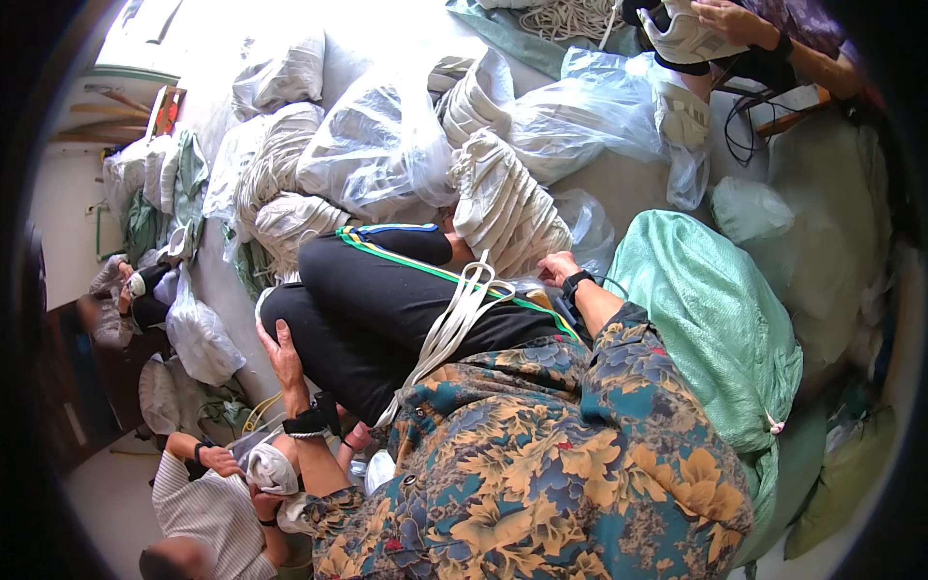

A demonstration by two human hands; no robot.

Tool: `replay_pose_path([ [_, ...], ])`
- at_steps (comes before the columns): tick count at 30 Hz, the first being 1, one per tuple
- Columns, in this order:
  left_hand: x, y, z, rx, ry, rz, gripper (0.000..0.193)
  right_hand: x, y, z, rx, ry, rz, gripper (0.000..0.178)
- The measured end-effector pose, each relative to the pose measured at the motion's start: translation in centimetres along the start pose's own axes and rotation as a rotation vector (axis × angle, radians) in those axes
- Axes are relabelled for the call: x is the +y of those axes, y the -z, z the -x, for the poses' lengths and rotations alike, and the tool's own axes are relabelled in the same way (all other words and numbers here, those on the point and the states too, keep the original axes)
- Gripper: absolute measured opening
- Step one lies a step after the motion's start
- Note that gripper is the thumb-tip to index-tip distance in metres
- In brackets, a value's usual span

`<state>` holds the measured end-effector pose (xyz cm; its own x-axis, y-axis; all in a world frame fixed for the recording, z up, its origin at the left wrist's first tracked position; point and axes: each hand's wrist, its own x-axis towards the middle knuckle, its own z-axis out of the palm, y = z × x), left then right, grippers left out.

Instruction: The person is lacing white sneakers in a shoe manufacturing environment.

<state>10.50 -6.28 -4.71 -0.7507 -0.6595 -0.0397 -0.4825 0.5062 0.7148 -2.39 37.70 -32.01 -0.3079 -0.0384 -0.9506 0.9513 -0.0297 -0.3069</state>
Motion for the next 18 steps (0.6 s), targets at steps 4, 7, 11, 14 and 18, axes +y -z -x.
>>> replay_pose_path([
  [4, 0.7, -0.3, 0.2, 0.0, -0.009, -0.026, 0.072, -0.4, 0.4, 0.3, 0.205, 0.17, 0.531, 0.025],
  [7, 0.7, -0.3, 0.4, 0.003, -0.014, -0.013, 0.073, -0.2, 0.4, 1.0, 0.409, 0.391, 0.871, 0.037],
  [11, 1.0, -0.1, 0.7, 0.01, 0.018, -0.001, 0.073, -2.1, -0.2, 2.3, 0.422, 0.557, 0.885, 0.045],
  [14, 1.1, 0.0, 0.8, 0.021, 0.005, -0.005, 0.073, -4.0, -1.3, 2.2, 0.394, 0.56, 0.83, 0.05],
  [18, 1.7, -0.3, 0.8, -0.018, 0.031, 0.029, 0.072, -4.6, -0.7, 0.0, 0.485, 0.449, 0.887, 0.048],
])
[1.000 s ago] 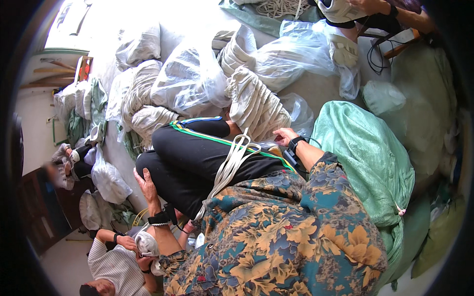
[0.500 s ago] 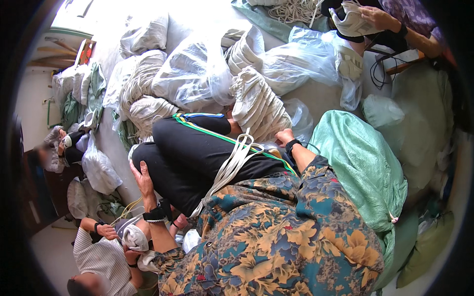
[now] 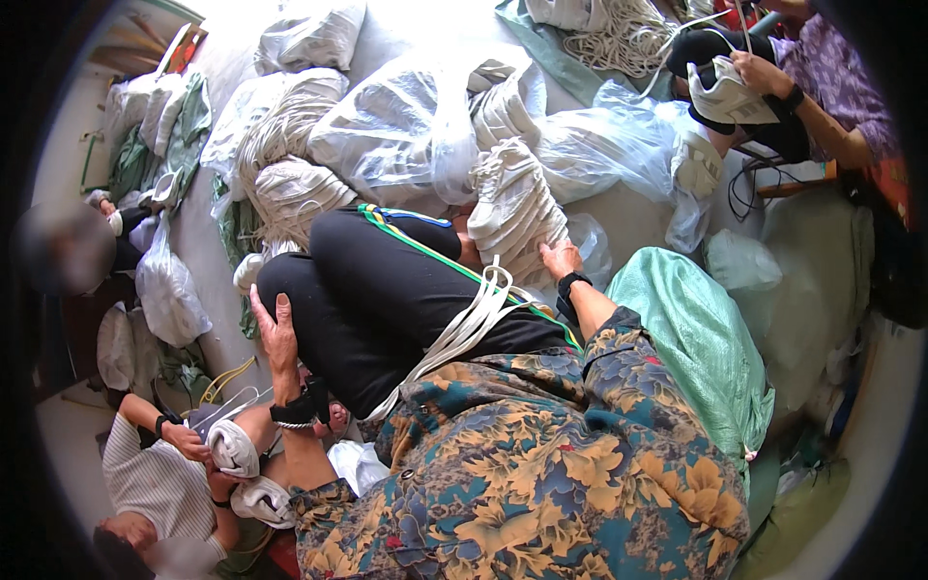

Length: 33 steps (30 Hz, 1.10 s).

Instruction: The person is lacing white sneakers in a shoe manufacturing environment.

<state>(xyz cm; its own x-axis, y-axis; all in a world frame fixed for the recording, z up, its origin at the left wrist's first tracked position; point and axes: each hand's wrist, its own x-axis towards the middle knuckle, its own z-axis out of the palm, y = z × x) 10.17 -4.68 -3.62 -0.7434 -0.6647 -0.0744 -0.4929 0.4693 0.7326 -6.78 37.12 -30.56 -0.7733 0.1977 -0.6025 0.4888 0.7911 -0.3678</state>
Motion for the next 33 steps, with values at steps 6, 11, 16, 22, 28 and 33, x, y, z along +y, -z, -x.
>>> replay_pose_path([
  [6, -0.4, 0.6, 0.6, 0.01, -0.007, 0.04, 0.072, -3.9, 1.1, 2.7, -0.179, 0.108, -0.249, 0.044],
  [11, 0.6, 0.8, 0.8, -0.007, -0.001, 0.068, 0.074, -6.2, 1.0, 2.3, -0.25, 0.07, -0.41, 0.039],
  [16, -1.5, 1.2, 0.9, -0.047, 0.01, 0.153, 0.073, -6.0, 0.8, 1.9, -0.204, 0.028, -0.311, 0.037],
  [22, -19.4, 1.6, 4.5, -0.151, 0.557, 0.423, 0.039, -10.3, 1.2, 3.1, -0.218, 0.105, -0.444, 0.042],
  [28, -30.6, -5.5, 14.9, -0.133, 0.631, 0.148, 0.022, -8.4, 1.1, 2.7, -0.304, 0.052, -0.5, 0.037],
  [33, -30.6, -10.6, 17.1, -0.215, 0.978, 0.311, 0.032, -5.4, 3.9, -3.2, -0.211, 0.064, -0.345, 0.031],
])
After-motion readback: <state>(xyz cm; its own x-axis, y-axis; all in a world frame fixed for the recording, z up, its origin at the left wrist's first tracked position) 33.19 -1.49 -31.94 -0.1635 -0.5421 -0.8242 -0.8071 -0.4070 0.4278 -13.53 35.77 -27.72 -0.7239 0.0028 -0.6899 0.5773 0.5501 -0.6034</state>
